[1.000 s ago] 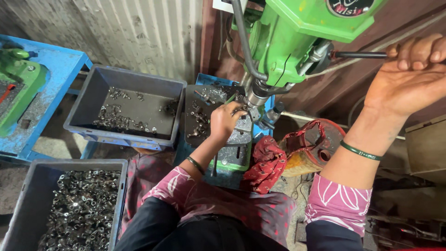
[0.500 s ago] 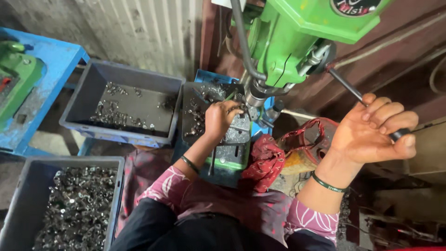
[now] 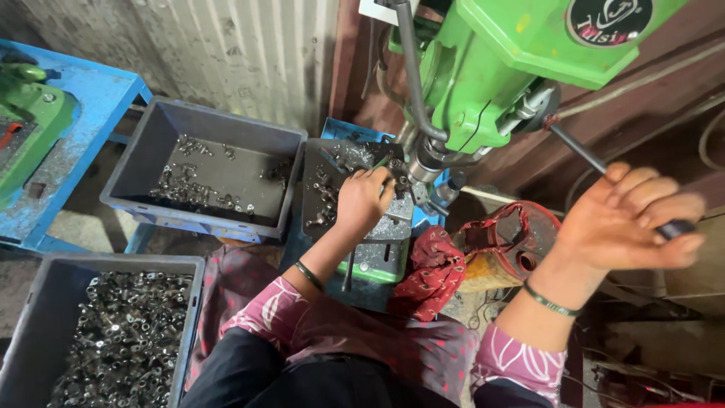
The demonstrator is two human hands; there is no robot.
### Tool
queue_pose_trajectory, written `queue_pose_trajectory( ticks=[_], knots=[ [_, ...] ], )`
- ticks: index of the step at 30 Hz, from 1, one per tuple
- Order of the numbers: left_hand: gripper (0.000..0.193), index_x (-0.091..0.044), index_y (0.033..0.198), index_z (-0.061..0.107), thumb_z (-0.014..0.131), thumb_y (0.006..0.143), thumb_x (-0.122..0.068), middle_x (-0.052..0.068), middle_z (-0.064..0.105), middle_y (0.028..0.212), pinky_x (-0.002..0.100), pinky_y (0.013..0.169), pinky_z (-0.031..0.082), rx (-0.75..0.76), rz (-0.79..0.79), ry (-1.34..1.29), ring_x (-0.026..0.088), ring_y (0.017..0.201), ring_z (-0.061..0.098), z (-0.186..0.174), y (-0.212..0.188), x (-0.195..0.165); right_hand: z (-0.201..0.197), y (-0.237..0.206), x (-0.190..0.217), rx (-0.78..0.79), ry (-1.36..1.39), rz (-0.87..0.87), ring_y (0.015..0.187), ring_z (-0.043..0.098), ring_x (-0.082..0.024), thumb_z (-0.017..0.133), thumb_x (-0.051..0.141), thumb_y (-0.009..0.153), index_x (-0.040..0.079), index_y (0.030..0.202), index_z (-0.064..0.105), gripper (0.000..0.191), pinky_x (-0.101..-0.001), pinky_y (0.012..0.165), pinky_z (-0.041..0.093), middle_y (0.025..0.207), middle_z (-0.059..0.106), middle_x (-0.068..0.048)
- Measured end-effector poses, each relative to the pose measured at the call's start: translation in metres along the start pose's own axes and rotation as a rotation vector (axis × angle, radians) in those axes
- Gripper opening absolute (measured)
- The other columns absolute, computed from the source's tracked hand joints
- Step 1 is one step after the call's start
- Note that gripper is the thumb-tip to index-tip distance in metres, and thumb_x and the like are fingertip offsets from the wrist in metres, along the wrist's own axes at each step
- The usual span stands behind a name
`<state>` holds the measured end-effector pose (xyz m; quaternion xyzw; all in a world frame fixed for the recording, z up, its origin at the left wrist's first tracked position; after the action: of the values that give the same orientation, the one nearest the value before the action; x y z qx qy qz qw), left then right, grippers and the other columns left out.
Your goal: The person places small metal parts under a drill press and operates the lever to drill each piece. They repeatedly pick parts from a bin, position them on the machine table, drill, and return them to the bin.
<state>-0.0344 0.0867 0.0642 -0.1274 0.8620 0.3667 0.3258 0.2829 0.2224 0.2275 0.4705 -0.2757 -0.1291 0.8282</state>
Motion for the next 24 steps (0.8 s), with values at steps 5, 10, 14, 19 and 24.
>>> queue_pose_trajectory(
  ticks=[5,10,14,19,24],
  knots=[
    [0.023,-0.008,0.088,0.068,0.061,0.095,-0.028,0.017,0.071,0.081,0.053,0.069,0.053,0.043,-0.082,0.093,0.039,0.077,0.068,0.014,0.007,0.005,-0.03,0.083,-0.028,-0.072,0.041,0.159,0.063,0.033,-0.014,0.047,0.033,0.111,0.012,0.087,0.035,0.035,-0.0299,0.069,0.034,0.072,0.033,-0.002],
    [0.027,-0.01,0.091,0.07,0.058,0.098,-0.033,0.02,0.069,0.075,0.056,0.066,0.052,0.069,-0.159,0.101,0.042,0.072,0.068,0.019,0.003,0.018,-0.03,0.082,-0.027,-0.147,0.094,0.234,0.065,0.032,-0.017,0.046,0.029,0.114,0.009,0.087,0.036,0.035,-0.0321,0.075,0.034,0.074,0.031,-0.003],
    [0.029,-0.01,0.09,0.069,0.056,0.1,-0.034,0.02,0.069,0.075,0.056,0.067,0.051,0.095,-0.155,0.078,0.043,0.073,0.068,0.022,0.001,0.021,-0.002,0.001,0.006,-0.029,-0.011,0.091,0.07,0.044,-0.018,0.05,0.046,0.111,0.009,0.086,0.04,0.046,-0.034,0.085,0.045,0.073,0.042,-0.005],
    [0.03,-0.01,0.09,0.067,0.054,0.101,-0.034,0.02,0.069,0.077,0.056,0.066,0.051,0.081,-0.152,0.033,0.043,0.073,0.067,0.024,-0.002,0.02,0.01,-0.02,0.001,-0.112,0.089,0.058,0.069,0.045,-0.02,0.052,0.044,0.104,0.008,0.084,0.04,0.043,-0.0361,0.087,0.048,0.073,0.044,-0.007],
    [0.03,-0.01,0.094,0.068,0.053,0.1,-0.036,0.021,0.069,0.076,0.057,0.066,0.051,0.095,-0.196,0.039,0.044,0.073,0.067,0.028,0.001,0.026,0.016,-0.011,0.004,-0.055,0.022,0.039,0.07,0.047,-0.019,0.05,0.047,0.105,0.01,0.081,0.039,0.045,-0.035,0.085,0.049,0.07,0.042,-0.005]
  ],
)
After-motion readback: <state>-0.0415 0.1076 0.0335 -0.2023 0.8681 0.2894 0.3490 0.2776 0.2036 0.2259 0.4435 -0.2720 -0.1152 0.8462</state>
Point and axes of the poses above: each hand's wrist, its own y-axis towards the middle knuckle, its own z-axis out of the palm, x = y × z, the point moved 9 cm from there along y, towards the middle knuckle
